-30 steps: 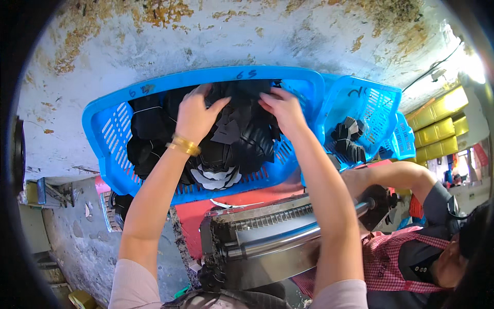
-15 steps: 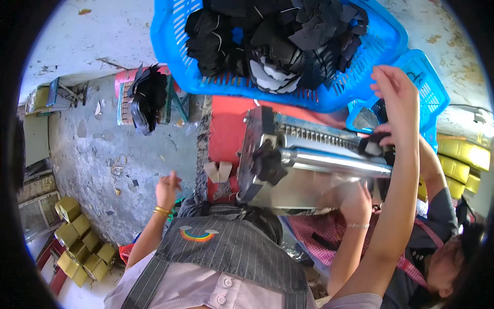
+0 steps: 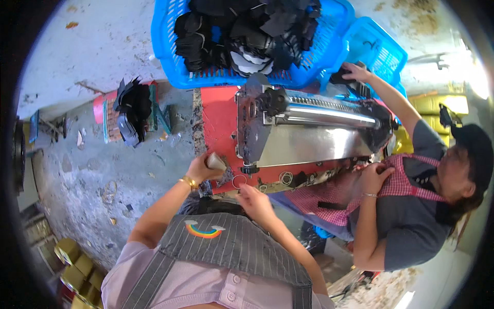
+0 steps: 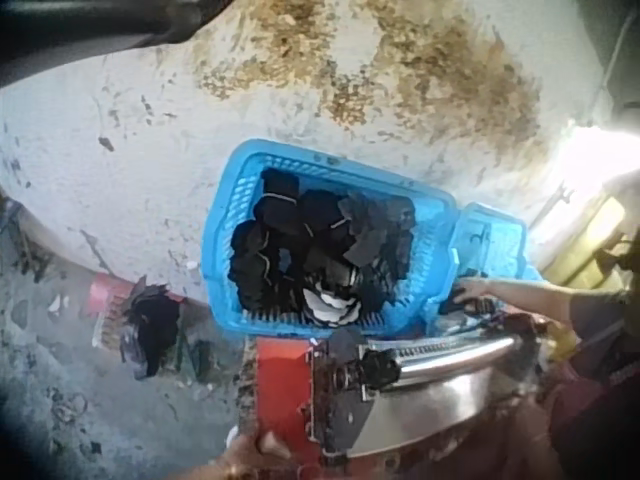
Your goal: Applying glue to shoe component materials using a roller machine.
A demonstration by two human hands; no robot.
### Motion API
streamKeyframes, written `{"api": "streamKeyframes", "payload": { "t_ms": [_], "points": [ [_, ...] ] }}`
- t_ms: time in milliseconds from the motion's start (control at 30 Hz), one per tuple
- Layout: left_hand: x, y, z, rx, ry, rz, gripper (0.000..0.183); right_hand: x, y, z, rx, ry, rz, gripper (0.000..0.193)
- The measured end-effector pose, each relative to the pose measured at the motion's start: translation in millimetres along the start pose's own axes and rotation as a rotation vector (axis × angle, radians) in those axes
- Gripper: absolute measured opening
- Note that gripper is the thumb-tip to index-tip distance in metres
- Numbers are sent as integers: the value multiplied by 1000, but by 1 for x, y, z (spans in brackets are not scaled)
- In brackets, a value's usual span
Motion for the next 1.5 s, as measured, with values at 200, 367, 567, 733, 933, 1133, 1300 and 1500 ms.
{"api": "streamKeyframes", "payload": {
  "t_ms": [200,367,567,733,933,1133,1300,1500],
  "points": [
    [-58,-22,61,-1310,264,-311,26,11,-12,-23,74,163,270,56],
    [-82,-44,104,-1284,151,-322,37,-29,21,-33,147,327,525,30],
    [-109,-104,103,-1550,430,-299,36,-53,42,-15,97,380,559,20],
    [-105,-98,91,-1457,149,54,38,-66,27,0,206,446,206,21],
    [-106,-101,33,-1505,155,334,50,-79,10,-24,8,916,-20,19],
    [-109,-112,20,-1590,132,117,45,-84,-6,-15,68,955,-205,20],
    [-119,-135,32,-1596,253,170,50,-95,-5,11,90,805,-232,20],
    [-94,-115,57,-1574,166,150,44,-58,12,68,990,-74,135,16]
  ]
}}
Point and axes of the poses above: each hand's wrist, its own x-axis towards the middle knuckle, its own y-axis out of the back of the hand, z = x × y, the point moved 5 cm from there along x, towards the middle knuckle, and after that the axes turned 1 degree about -y, right-handed, at the moved point
